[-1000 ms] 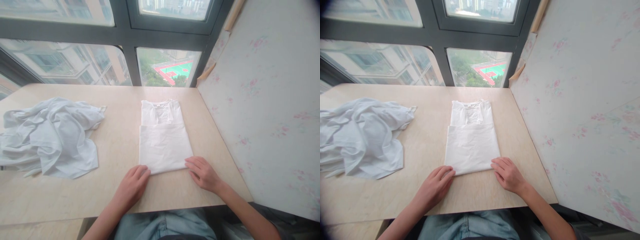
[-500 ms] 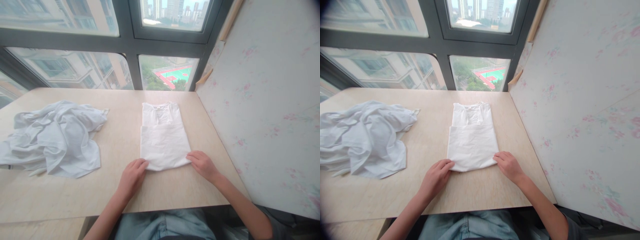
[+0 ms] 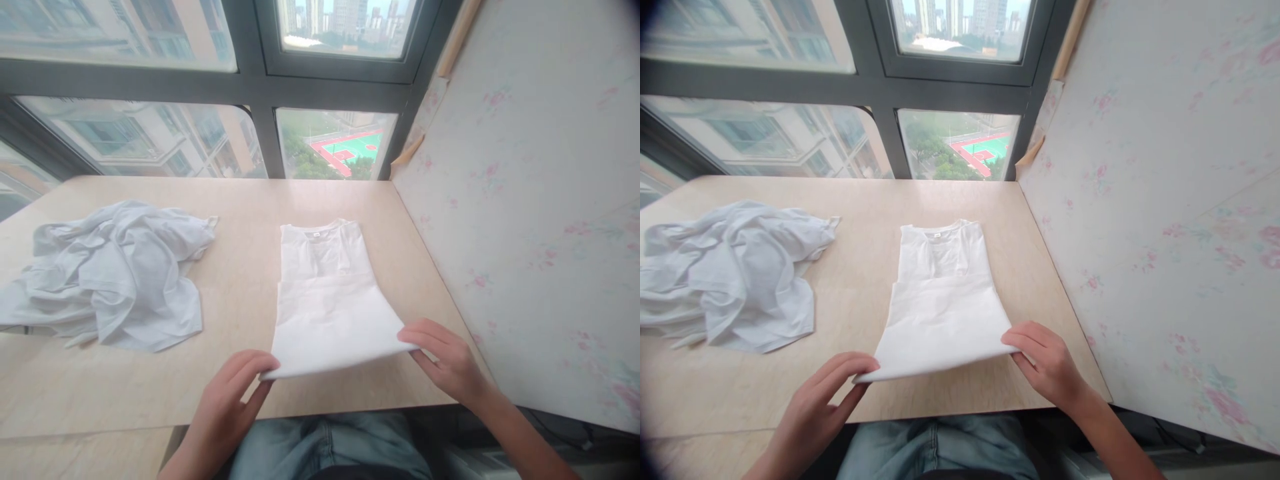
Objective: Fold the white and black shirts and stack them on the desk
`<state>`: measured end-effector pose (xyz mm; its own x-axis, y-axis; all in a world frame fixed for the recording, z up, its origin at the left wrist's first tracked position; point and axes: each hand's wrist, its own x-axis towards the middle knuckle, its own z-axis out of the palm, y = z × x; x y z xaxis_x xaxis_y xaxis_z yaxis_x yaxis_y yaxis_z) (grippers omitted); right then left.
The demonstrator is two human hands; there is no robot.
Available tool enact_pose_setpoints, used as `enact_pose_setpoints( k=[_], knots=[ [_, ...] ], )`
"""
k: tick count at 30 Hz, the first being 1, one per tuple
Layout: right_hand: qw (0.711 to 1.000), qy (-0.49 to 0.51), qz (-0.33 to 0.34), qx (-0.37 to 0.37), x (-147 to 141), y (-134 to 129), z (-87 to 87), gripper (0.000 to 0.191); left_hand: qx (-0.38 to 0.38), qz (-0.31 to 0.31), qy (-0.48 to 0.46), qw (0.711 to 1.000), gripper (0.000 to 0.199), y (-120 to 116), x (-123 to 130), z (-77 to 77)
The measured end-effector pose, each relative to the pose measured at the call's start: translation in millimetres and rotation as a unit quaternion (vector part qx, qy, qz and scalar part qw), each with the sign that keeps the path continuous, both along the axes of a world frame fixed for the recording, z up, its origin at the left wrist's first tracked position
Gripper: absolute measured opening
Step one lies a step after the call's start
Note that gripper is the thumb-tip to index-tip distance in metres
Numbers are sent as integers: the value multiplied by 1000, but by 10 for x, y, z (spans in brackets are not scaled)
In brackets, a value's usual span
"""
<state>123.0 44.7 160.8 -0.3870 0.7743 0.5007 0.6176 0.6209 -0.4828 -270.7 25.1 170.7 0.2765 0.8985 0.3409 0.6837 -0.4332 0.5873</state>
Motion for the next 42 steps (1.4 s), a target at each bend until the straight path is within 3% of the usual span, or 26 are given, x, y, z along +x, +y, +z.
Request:
enact_pose_setpoints(
  k=[5, 9, 13, 16, 19, 22, 25, 27, 30, 34, 36, 39, 42],
  knots=[
    [997, 37, 13, -70, 90, -302, 285, 30, -74, -39, -64, 994, 13, -236, 38, 354],
    [992, 78, -45, -83, 62, -103, 384, 19, -96, -9, -73, 993, 8, -84, -20, 423],
    [969, 152, -150, -124, -117, 649, 374, 15, -111, 85, -112, 984, 19, 576, -117, 361],
    [943, 215, -151, -203, -307, 1410, 210, 31, -161, 95, -151, 971, 32, 1321, -83, 226],
    [936, 185, -177, -242, -490, 2020, -91, 32, -144, 135, -51, 979, 33, 1954, 34, -41],
    [931, 131, -227, -255, -602, 2293, -421, 31, -154, 171, -7, 973, 34, 2240, 141, -396],
    [929, 121, -248, -248, -617, 2297, -642, 36, -153, 195, 5, 969, 42, 2236, 158, -657],
    [929, 120, -256, -238, -595, 2230, -685, 40, -143, 197, 14, 970, 48, 2165, 147, -698],
    [953, 76, -235, -173, -603, 2085, -585, 41, -116, 176, 38, 977, 53, 2020, 233, -549],
    [988, -8, -140, -69, -799, 1803, -323, 41, -33, 85, 130, 987, 50, 1735, 632, -254],
    [992, -51, -98, -53, -921, 1641, -290, 43, -3, 51, 159, 986, 48, 1580, 835, -244],
    [985, -127, -89, -73, -1008, 1458, -463, 45, -11, 48, 181, 982, 51, 1412, 957, -465],
    [969, -176, -126, -120, -972, 1391, -736, 52, -40, 73, 200, 976, 60, 1337, 894, -762]
  ],
)
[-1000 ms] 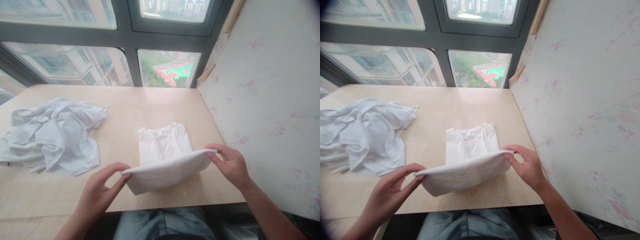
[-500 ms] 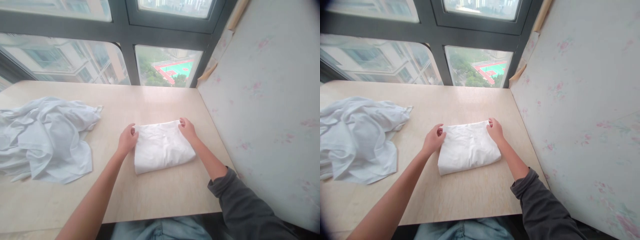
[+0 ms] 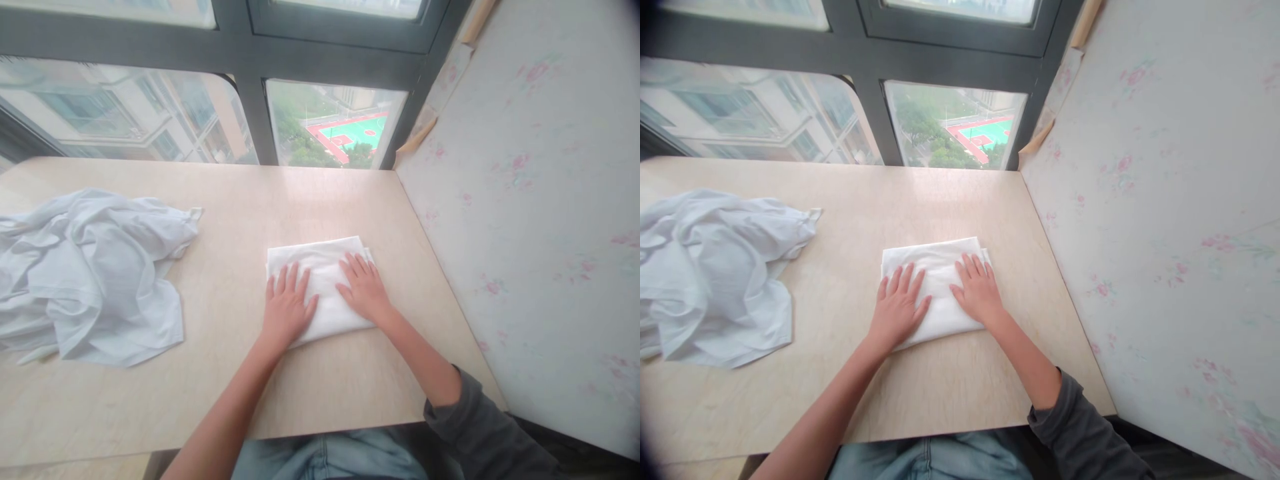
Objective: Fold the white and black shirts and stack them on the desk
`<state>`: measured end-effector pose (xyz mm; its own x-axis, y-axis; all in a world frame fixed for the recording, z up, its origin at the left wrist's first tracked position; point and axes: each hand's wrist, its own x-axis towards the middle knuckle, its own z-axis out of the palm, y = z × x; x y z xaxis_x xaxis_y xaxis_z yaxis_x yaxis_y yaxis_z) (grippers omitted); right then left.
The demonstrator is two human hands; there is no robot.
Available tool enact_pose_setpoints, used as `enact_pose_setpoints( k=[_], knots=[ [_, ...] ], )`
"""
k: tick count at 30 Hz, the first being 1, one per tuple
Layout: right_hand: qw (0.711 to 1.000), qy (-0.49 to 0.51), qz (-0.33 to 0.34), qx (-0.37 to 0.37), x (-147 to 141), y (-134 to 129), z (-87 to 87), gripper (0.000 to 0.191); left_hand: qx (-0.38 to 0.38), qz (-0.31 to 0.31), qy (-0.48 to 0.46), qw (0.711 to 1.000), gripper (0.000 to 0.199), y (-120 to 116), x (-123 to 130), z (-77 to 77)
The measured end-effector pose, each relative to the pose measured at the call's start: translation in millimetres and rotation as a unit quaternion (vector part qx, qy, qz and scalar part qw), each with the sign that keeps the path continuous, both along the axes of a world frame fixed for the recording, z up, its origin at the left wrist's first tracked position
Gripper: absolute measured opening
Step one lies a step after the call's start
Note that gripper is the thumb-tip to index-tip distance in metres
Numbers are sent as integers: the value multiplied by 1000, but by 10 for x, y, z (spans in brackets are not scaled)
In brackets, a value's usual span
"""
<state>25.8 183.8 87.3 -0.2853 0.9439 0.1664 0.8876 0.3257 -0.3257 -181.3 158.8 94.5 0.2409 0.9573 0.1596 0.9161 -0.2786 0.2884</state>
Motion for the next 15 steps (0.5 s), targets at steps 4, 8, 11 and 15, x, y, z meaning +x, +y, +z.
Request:
enact_pose_setpoints(
  k=[4, 8, 11, 15],
  knots=[
    [999, -45, -7, -18, 61, 34, -120, 55, 10, 20, 21, 1000, 63, -16, -59, -137],
    [997, -72, -24, -21, 8, 16, 27, 54, 12, 19, -27, 999, 57, 7, -80, -61],
    [997, -70, -44, 1, -133, -193, 156, 54, 18, 20, -187, 982, 40, -20, -237, -33],
    [999, -32, 22, 21, -417, -692, 175, 60, 30, 158, -372, 914, 29, -164, -581, -81]
  ],
)
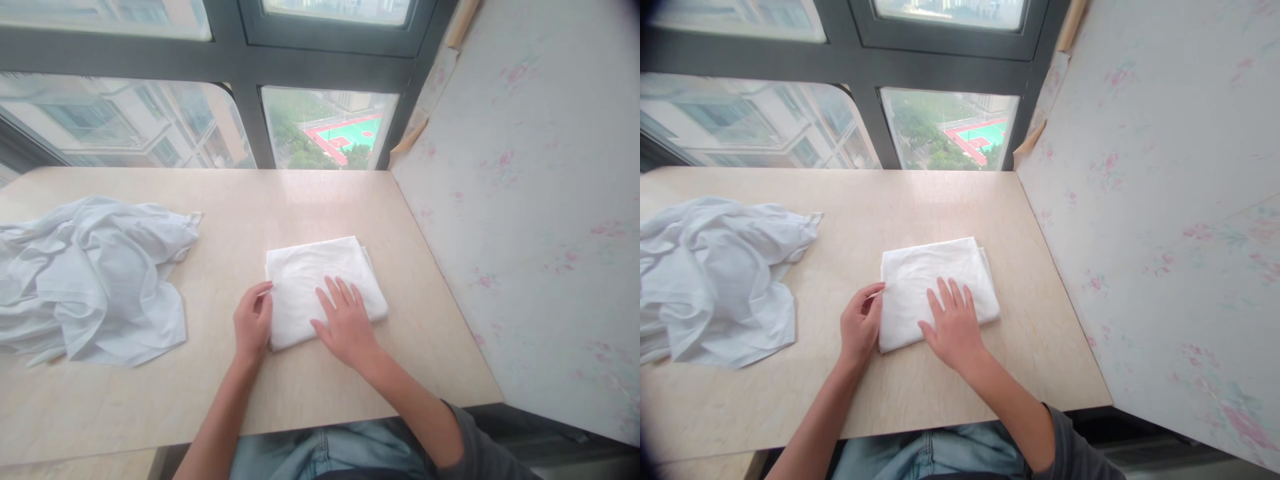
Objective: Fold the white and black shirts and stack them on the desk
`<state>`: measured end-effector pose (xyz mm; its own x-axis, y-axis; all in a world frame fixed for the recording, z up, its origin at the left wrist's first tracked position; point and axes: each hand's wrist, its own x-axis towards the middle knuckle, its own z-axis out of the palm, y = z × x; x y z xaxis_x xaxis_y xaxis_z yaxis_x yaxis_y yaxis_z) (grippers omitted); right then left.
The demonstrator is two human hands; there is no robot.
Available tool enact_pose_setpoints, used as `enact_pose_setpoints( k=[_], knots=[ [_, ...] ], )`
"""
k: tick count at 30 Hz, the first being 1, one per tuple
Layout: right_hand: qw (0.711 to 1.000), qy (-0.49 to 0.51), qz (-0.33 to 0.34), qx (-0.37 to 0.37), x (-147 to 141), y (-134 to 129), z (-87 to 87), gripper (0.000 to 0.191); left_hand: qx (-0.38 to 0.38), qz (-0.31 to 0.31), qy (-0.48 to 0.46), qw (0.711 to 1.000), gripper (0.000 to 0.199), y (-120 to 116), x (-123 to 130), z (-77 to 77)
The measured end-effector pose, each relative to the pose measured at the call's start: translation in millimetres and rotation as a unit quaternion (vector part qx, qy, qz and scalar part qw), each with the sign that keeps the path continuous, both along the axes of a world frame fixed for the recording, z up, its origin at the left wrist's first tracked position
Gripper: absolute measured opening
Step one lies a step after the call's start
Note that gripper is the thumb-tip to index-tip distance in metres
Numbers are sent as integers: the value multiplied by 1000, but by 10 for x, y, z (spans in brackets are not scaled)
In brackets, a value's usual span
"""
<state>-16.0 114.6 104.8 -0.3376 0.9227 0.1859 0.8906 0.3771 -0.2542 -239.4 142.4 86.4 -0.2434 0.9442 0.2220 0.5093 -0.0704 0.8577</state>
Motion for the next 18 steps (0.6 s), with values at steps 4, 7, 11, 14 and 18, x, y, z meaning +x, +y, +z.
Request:
enact_pose_setpoints(
  k=[4, 7, 11, 14, 18],
  knots=[
    [1000, 15, 13, -3, -154, -277, -168, 65, -41, 48, 11, 998, 28, -120, -166, -36],
    [1000, 8, -3, 6, -86, -151, -290, 64, -34, 4, 48, 998, 24, -133, -106, -26],
    [999, -16, -43, 20, 215, 379, -384, 62, -13, -50, 105, 993, 19, -117, 2, -28],
    [996, -37, -71, 29, 570, 945, -420, 60, -2, -68, 132, 989, 19, -117, 15, -47],
    [993, -52, -102, 39, 1071, 1692, -430, 58, 6, -76, 148, 986, 18, -119, -2, -66]
  ],
)
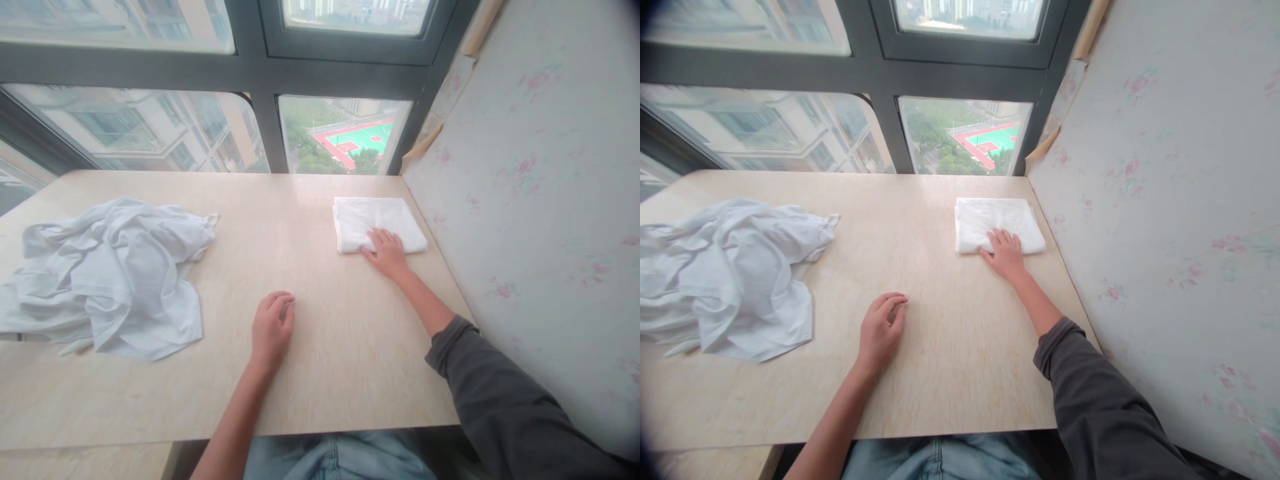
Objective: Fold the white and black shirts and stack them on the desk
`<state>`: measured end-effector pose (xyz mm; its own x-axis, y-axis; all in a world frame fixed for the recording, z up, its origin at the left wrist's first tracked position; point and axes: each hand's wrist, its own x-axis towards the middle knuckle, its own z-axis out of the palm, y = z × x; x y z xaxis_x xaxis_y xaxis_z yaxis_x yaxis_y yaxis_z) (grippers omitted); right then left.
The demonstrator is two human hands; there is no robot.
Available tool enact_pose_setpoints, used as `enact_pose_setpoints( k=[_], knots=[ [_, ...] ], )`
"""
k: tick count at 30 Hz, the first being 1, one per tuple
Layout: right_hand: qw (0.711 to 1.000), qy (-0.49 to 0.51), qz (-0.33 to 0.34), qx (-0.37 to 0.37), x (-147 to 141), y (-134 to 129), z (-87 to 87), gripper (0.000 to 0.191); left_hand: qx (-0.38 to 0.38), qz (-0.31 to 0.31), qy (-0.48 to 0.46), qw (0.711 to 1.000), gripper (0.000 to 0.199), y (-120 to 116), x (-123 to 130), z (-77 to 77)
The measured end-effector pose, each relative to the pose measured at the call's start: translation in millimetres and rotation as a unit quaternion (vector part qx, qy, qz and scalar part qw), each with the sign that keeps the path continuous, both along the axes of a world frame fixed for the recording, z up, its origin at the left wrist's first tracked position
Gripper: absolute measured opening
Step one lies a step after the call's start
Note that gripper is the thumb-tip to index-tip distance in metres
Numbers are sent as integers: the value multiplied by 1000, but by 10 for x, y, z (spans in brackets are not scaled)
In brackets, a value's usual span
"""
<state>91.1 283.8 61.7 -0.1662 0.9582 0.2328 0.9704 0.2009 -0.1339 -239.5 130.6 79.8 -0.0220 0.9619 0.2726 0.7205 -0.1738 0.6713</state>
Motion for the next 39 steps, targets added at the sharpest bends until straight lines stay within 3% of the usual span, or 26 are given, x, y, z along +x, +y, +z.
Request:
enact_pose_setpoints(
  k=[3, 7, 17, 23, 29, 35, 39],
  knots=[
    [1000, -2, -19, 9, 249, 366, -13, 59, 2, 0, 6, 1000, 18, 4, -5, -8],
    [1000, -6, -13, 24, 367, 526, -64, 59, 2, -1, 8, 1000, 17, 8, -3, -3],
    [999, 1, 22, 46, 373, 460, -84, 56, -3, -6, 6, 1000, 17, 13, 7, 26],
    [994, 50, -54, 84, 322, 282, -71, 54, -8, -6, 1, 1000, 18, 38, 2, 45],
    [996, 42, -55, 48, 42, -177, -48, 52, -11, -3, -7, 1000, 19, 35, 3, 67],
    [999, 15, 38, -14, -668, -1153, -24, 51, -8, 17, -16, 1000, 23, 17, -84, 45],
    [995, 37, 88, -35, -1050, -1686, 26, 54, 18, 73, 42, 996, 26, 9, -372, 182]
  ],
)
